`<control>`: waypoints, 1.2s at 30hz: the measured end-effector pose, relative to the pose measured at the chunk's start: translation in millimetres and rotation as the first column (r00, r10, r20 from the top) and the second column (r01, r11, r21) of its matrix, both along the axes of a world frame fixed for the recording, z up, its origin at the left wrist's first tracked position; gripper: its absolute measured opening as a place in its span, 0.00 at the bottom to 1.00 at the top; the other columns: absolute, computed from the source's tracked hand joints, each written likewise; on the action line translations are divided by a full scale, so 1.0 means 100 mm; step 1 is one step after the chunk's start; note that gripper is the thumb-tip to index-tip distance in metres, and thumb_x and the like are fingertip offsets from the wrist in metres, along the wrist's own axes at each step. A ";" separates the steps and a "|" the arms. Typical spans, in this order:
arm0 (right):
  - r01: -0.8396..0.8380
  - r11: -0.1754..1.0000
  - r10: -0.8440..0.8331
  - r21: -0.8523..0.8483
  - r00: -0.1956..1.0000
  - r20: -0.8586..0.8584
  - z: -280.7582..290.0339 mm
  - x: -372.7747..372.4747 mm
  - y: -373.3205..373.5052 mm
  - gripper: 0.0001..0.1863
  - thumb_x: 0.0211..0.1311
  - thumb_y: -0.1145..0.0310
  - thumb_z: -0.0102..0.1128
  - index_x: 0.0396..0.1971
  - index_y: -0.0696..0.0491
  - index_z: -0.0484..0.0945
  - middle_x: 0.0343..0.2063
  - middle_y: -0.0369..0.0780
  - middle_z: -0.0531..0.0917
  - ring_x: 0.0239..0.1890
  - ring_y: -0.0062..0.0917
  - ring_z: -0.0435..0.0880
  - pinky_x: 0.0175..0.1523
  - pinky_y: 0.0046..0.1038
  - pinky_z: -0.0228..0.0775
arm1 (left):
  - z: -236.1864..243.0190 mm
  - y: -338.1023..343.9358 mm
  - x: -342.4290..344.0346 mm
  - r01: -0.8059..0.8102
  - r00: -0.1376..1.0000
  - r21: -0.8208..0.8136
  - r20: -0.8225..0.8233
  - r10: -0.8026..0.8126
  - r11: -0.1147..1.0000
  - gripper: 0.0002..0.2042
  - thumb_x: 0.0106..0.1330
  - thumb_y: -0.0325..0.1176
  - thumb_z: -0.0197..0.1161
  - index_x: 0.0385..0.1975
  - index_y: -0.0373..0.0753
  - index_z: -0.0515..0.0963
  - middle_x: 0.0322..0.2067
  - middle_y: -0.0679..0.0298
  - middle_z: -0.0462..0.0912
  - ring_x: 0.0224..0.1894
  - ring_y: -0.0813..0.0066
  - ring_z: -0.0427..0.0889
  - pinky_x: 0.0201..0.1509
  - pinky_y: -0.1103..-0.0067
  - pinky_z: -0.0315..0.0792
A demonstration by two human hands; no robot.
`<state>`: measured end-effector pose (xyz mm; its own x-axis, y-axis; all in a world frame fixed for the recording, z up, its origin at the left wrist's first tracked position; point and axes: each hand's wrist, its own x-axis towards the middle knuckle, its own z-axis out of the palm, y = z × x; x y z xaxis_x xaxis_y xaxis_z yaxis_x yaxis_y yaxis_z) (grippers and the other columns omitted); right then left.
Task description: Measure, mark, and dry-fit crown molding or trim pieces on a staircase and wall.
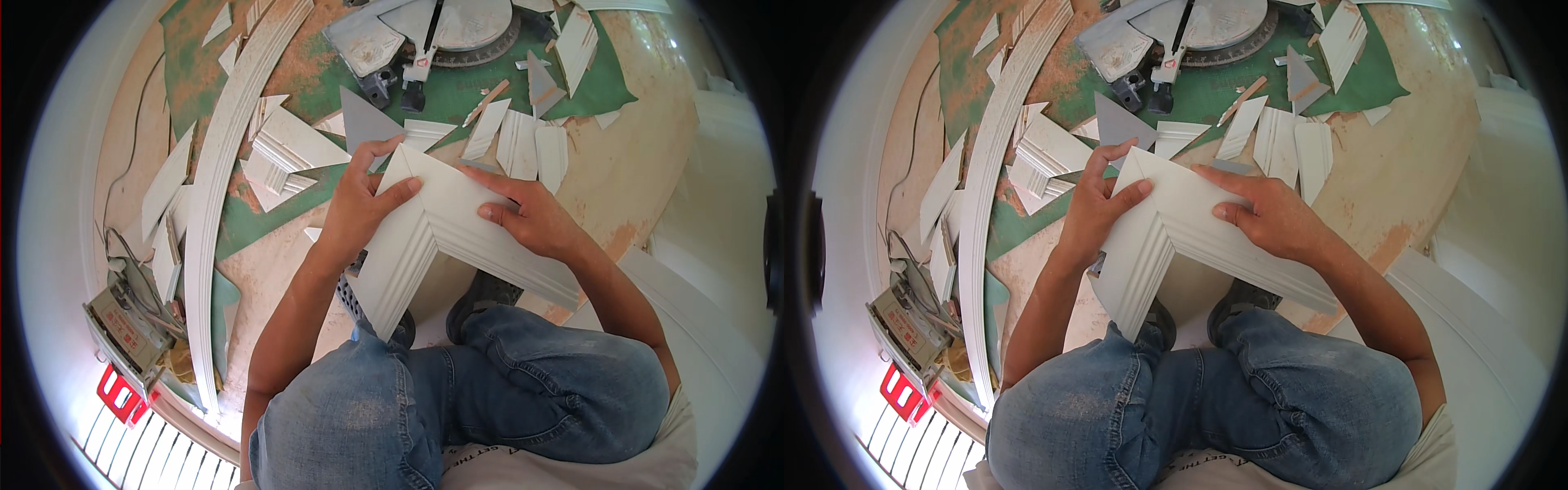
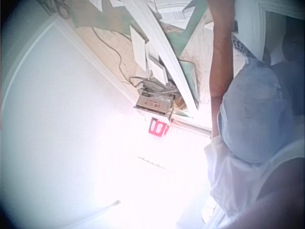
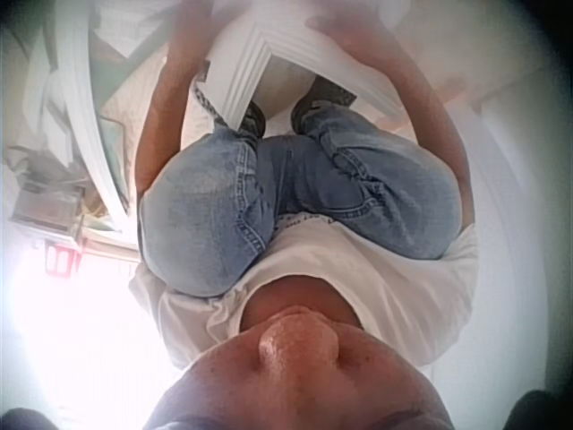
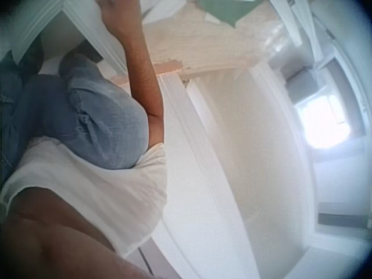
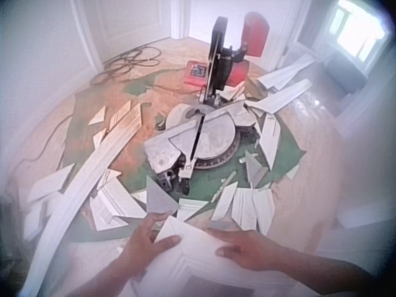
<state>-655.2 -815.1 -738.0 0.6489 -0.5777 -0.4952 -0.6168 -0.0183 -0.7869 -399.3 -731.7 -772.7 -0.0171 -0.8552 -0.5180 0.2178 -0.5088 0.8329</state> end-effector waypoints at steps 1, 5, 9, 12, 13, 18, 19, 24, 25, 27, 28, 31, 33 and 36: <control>0.011 1.000 -0.011 0.017 1.000 -0.015 0.01 0.00 0.00 0.30 0.71 0.67 0.60 0.72 0.43 0.70 0.50 0.52 0.87 0.51 0.46 0.87 0.59 0.37 0.76 | -0.02 0.00 0.00 -0.002 1.000 -0.001 0.000 0.002 1.000 0.33 0.69 0.34 0.71 0.71 0.40 0.62 0.40 0.52 0.88 0.36 0.74 0.89 0.39 0.79 0.81; 0.012 1.000 -0.012 -0.008 1.000 0.004 -0.02 -0.03 0.05 0.30 0.71 0.67 0.60 0.72 0.42 0.70 0.50 0.52 0.87 0.51 0.46 0.88 0.59 0.37 0.76 | -0.07 0.02 -0.03 -0.013 1.000 -0.006 -0.005 0.013 1.000 0.33 0.69 0.32 0.71 0.71 0.40 0.63 0.37 0.54 0.89 0.34 0.75 0.89 0.37 0.80 0.81; 0.017 1.000 -0.017 0.003 1.000 -0.024 0.00 -0.04 0.06 0.30 0.71 0.67 0.60 0.73 0.42 0.70 0.50 0.52 0.87 0.50 0.45 0.88 0.59 0.37 0.76 | -0.05 0.04 -0.04 -0.012 1.000 0.005 0.000 0.012 1.000 0.33 0.69 0.31 0.71 0.71 0.39 0.63 0.37 0.55 0.89 0.34 0.75 0.89 0.37 0.80 0.81; 0.017 1.000 -0.017 0.014 0.999 -0.033 0.02 -0.02 0.06 0.30 0.71 0.67 0.60 0.73 0.41 0.70 0.50 0.52 0.87 0.49 0.44 0.88 0.59 0.37 0.76 | -0.07 0.05 -0.03 -0.015 1.000 0.004 -0.014 0.015 1.000 0.31 0.70 0.32 0.71 0.68 0.36 0.64 0.39 0.52 0.90 0.36 0.78 0.88 0.39 0.81 0.79; 0.019 1.000 -0.019 0.023 0.999 -0.035 0.02 -0.02 0.06 0.30 0.71 0.67 0.60 0.73 0.41 0.71 0.50 0.51 0.87 0.49 0.43 0.88 0.59 0.36 0.76 | -0.08 0.06 -0.03 -0.016 1.000 0.005 -0.013 0.016 1.000 0.31 0.70 0.32 0.71 0.68 0.36 0.64 0.39 0.52 0.90 0.36 0.78 0.88 0.39 0.81 0.79; 0.046 0.998 -0.045 0.034 0.999 -0.023 0.03 -0.01 0.07 0.29 0.72 0.68 0.59 0.72 0.42 0.71 0.51 0.51 0.87 0.49 0.41 0.88 0.59 0.36 0.77 | -0.10 0.07 -0.06 -0.040 0.999 0.001 -0.007 0.040 0.999 0.32 0.69 0.32 0.71 0.70 0.39 0.63 0.37 0.54 0.89 0.33 0.76 0.89 0.36 0.81 0.80; 0.048 0.998 -0.047 0.033 0.998 -0.030 0.03 -0.01 0.07 0.29 0.72 0.69 0.59 0.72 0.42 0.72 0.51 0.51 0.87 0.50 0.40 0.88 0.60 0.35 0.77 | -0.09 0.07 -0.06 -0.040 0.999 0.000 -0.007 0.040 0.999 0.32 0.69 0.32 0.71 0.70 0.39 0.63 0.37 0.54 0.89 0.33 0.76 0.89 0.36 0.81 0.80; 0.050 0.997 -0.049 0.050 0.998 -0.028 0.03 -0.01 0.07 0.29 0.72 0.70 0.60 0.72 0.42 0.72 0.51 0.51 0.87 0.50 0.39 0.88 0.60 0.35 0.77 | -0.12 0.10 -0.09 -0.049 0.999 -0.022 0.009 0.049 0.999 0.31 0.70 0.33 0.70 0.70 0.39 0.63 0.37 0.53 0.89 0.34 0.76 0.89 0.37 0.81 0.80; 0.057 0.997 -0.056 0.060 0.998 -0.019 0.03 -0.01 0.07 0.29 0.71 0.70 0.60 0.72 0.42 0.72 0.51 0.51 0.87 0.50 0.38 0.88 0.60 0.35 0.77 | -0.12 0.10 -0.09 -0.050 0.999 -0.022 0.010 0.050 0.999 0.31 0.70 0.33 0.70 0.70 0.39 0.63 0.37 0.53 0.89 0.34 0.76 0.89 0.37 0.81 0.80; 0.055 0.997 -0.054 0.051 0.998 -0.023 0.03 -0.02 0.06 0.29 0.71 0.70 0.60 0.71 0.43 0.72 0.51 0.51 0.87 0.50 0.38 0.88 0.60 0.35 0.77 | -0.14 0.10 -0.09 -0.029 0.999 -0.012 0.034 0.029 1.000 0.31 0.71 0.33 0.69 0.69 0.39 0.63 0.37 0.53 0.89 0.34 0.76 0.89 0.38 0.80 0.81; 0.052 0.998 -0.051 0.042 0.998 -0.025 0.04 -0.03 0.06 0.29 0.71 0.70 0.60 0.71 0.43 0.72 0.51 0.51 0.87 0.50 0.38 0.88 0.60 0.35 0.77 | -0.14 0.09 -0.10 -0.029 0.999 -0.013 0.032 0.030 0.999 0.31 0.71 0.33 0.69 0.69 0.39 0.63 0.37 0.53 0.89 0.34 0.76 0.89 0.38 0.80 0.81; 0.043 0.996 -0.041 0.084 0.999 -0.030 0.04 -0.02 0.04 0.29 0.72 0.70 0.60 0.72 0.43 0.72 0.51 0.51 0.87 0.50 0.38 0.88 0.60 0.34 0.76 | -0.13 0.08 -0.10 -0.063 0.998 -0.007 -0.005 0.063 0.998 0.28 0.73 0.32 0.67 0.69 0.40 0.63 0.36 0.54 0.89 0.33 0.77 0.88 0.36 0.81 0.80; 0.032 0.997 -0.030 0.070 0.999 -0.023 0.03 -0.03 0.04 0.29 0.72 0.70 0.60 0.72 0.43 0.71 0.52 0.51 0.87 0.51 0.39 0.88 0.60 0.35 0.76 | -0.11 0.07 -0.10 -0.045 0.999 0.035 0.026 0.044 0.998 0.25 0.75 0.33 0.64 0.67 0.37 0.65 0.38 0.54 0.88 0.35 0.80 0.86 0.37 0.81 0.78; 0.004 0.999 -0.004 0.042 1.000 -0.014 0.02 -0.06 0.04 0.29 0.72 0.69 0.60 0.72 0.43 0.70 0.52 0.52 0.86 0.52 0.42 0.87 0.60 0.35 0.76 | -0.03 0.06 -0.08 -0.014 0.998 0.059 0.057 0.011 0.998 0.22 0.76 0.34 0.62 0.66 0.38 0.66 0.39 0.56 0.87 0.34 0.81 0.85 0.37 0.81 0.77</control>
